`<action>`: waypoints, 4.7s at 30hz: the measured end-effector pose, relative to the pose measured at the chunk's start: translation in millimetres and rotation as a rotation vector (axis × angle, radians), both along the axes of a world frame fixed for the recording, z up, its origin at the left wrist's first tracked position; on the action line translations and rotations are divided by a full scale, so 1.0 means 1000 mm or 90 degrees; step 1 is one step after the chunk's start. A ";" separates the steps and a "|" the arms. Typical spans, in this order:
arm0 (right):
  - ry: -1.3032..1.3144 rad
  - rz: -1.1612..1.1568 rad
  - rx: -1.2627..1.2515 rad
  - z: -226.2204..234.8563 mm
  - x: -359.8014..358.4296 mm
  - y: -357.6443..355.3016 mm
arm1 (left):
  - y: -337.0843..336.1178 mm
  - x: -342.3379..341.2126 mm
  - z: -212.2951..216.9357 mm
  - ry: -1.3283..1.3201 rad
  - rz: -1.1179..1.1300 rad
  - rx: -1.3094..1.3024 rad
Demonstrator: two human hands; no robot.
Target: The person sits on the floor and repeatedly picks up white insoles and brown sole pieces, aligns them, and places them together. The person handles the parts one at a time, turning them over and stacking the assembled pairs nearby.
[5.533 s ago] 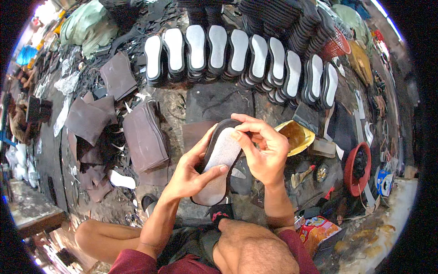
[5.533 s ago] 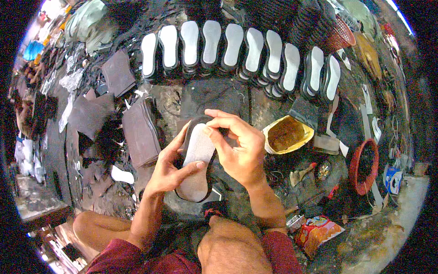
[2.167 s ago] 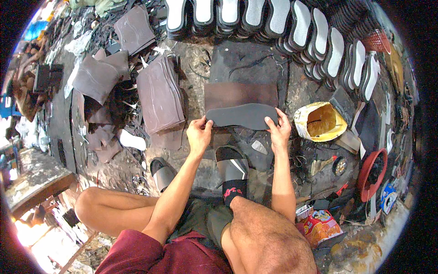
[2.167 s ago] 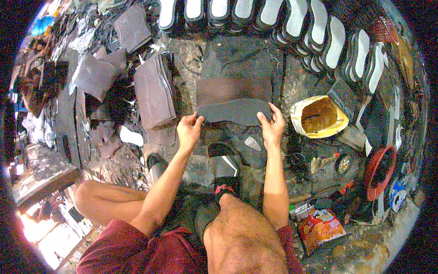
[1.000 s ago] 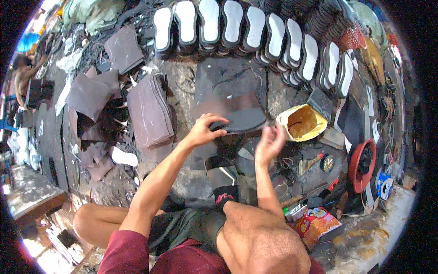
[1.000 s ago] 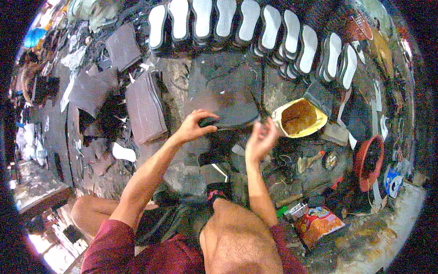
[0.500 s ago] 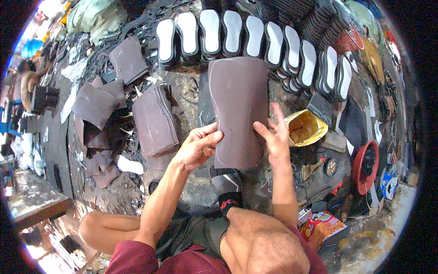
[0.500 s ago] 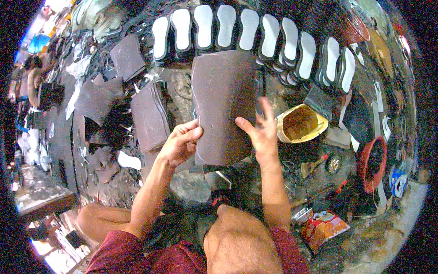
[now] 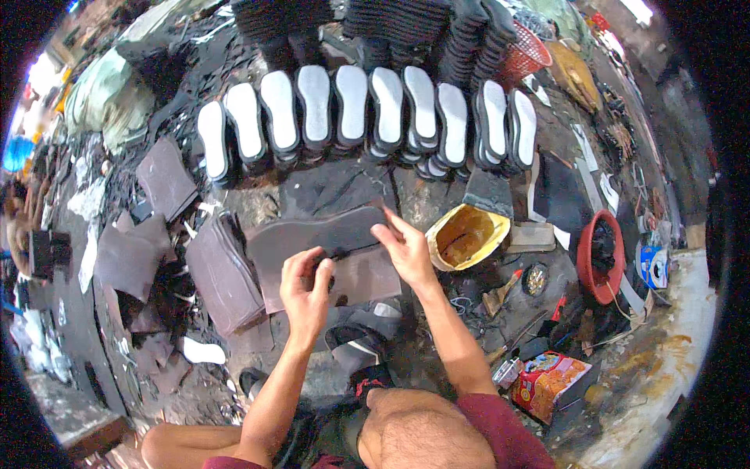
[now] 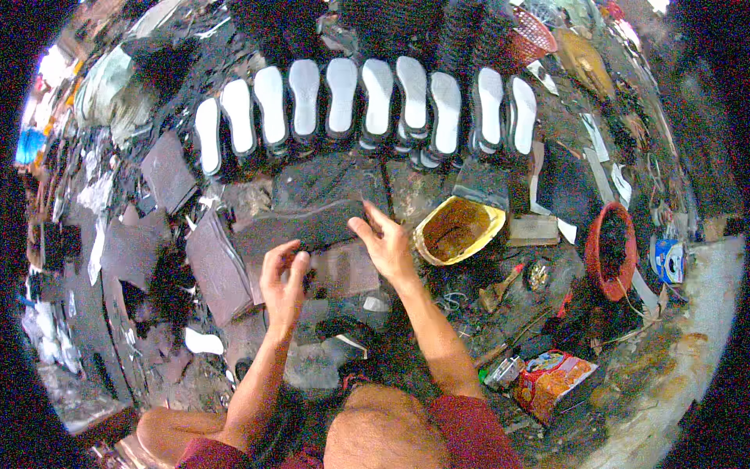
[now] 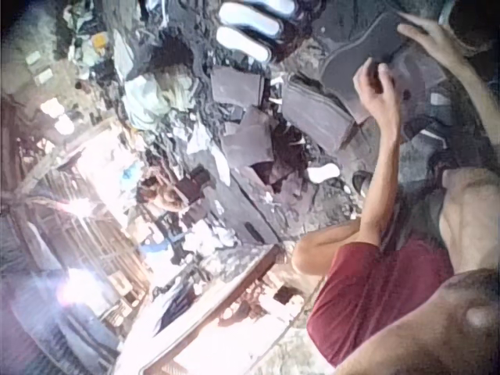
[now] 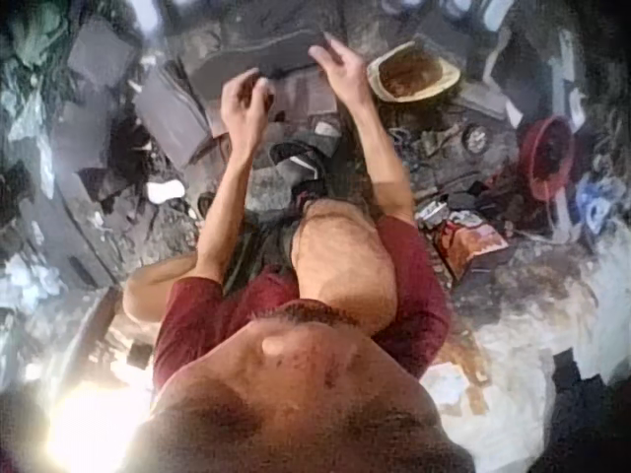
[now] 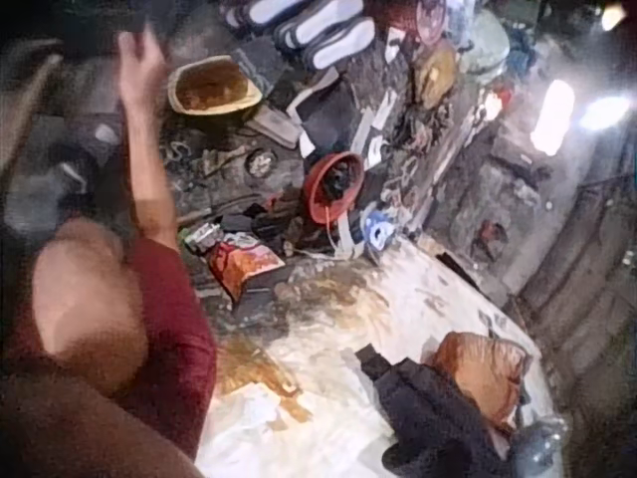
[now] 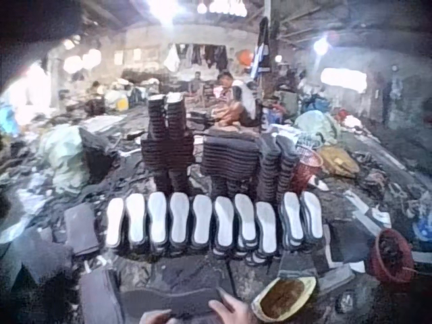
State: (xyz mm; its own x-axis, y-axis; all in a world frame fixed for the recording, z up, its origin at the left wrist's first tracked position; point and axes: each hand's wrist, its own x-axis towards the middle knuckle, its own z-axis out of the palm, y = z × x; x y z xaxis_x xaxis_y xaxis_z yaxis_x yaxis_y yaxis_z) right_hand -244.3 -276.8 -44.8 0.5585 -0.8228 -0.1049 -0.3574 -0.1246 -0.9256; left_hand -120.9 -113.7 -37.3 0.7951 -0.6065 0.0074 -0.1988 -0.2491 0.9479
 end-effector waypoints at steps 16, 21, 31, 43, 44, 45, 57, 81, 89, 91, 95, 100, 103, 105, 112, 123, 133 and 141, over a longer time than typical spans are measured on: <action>0.513 -0.269 -0.086 0.039 -0.015 -0.300 | 0.036 -0.007 -0.091 -0.130 -0.144 0.131; 0.485 -0.312 -0.267 0.036 0.020 -0.251 | 0.024 0.006 -0.069 -0.037 -0.123 0.078; 0.477 -0.304 -0.076 0.037 -0.002 -0.283 | 0.019 0.001 -0.067 -0.079 -0.178 0.084; 0.037 0.019 -0.348 0.085 0.019 -0.063 | -0.037 -0.011 0.014 0.445 -0.047 -0.254; 0.028 0.130 -0.370 0.089 0.025 -0.034 | -0.040 -0.008 0.026 0.507 -0.003 -0.300; 0.061 0.168 -0.345 0.095 0.023 -0.012 | -0.043 -0.007 0.033 0.584 0.026 -0.353; -0.359 -0.105 0.151 0.095 0.028 0.059 | -0.011 -0.005 0.064 0.618 0.065 -0.423; -0.123 -0.156 0.161 -0.067 -0.011 0.005 | 0.055 0.090 -0.073 0.504 0.186 -0.049; -0.061 -0.174 0.319 -0.129 -0.029 0.032 | 0.074 0.075 -0.121 0.317 0.123 0.154; -0.045 -0.173 0.323 -0.130 -0.023 0.034 | 0.080 0.080 -0.137 0.260 0.124 0.181; -0.064 -0.178 0.318 -0.140 -0.024 0.035 | 0.078 0.075 -0.146 0.240 0.141 0.167; -0.038 -0.178 0.296 -0.139 -0.024 0.037 | 0.074 0.074 -0.140 0.268 0.159 0.171; -0.018 -0.180 0.227 -0.150 -0.022 0.040 | 0.076 0.077 -0.146 0.208 0.152 0.193; 0.013 -0.184 0.166 -0.154 -0.025 0.039 | 0.068 0.072 -0.136 0.128 0.132 0.220; 0.333 -0.218 -0.265 -0.126 -0.014 0.062 | 0.071 0.072 -0.138 0.094 0.131 0.235; -0.139 0.043 0.030 0.008 0.017 0.114 | 0.113 0.094 -0.158 0.804 0.254 -0.296; -0.270 0.693 -0.565 0.091 -0.003 0.138 | 0.050 0.077 -0.006 0.862 -0.098 -0.724; -0.089 0.323 -0.399 0.154 0.058 0.066 | 0.032 0.056 0.031 0.787 -0.284 -0.785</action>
State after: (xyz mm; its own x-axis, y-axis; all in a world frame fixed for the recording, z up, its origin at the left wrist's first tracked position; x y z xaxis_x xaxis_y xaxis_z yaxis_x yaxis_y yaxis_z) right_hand -186.6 -211.1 109.6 0.8523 -0.3499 0.3887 -0.0052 -0.7488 -0.6628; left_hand -65.3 -82.1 -6.3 0.4852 -0.8588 0.1644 0.8453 0.5088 0.1632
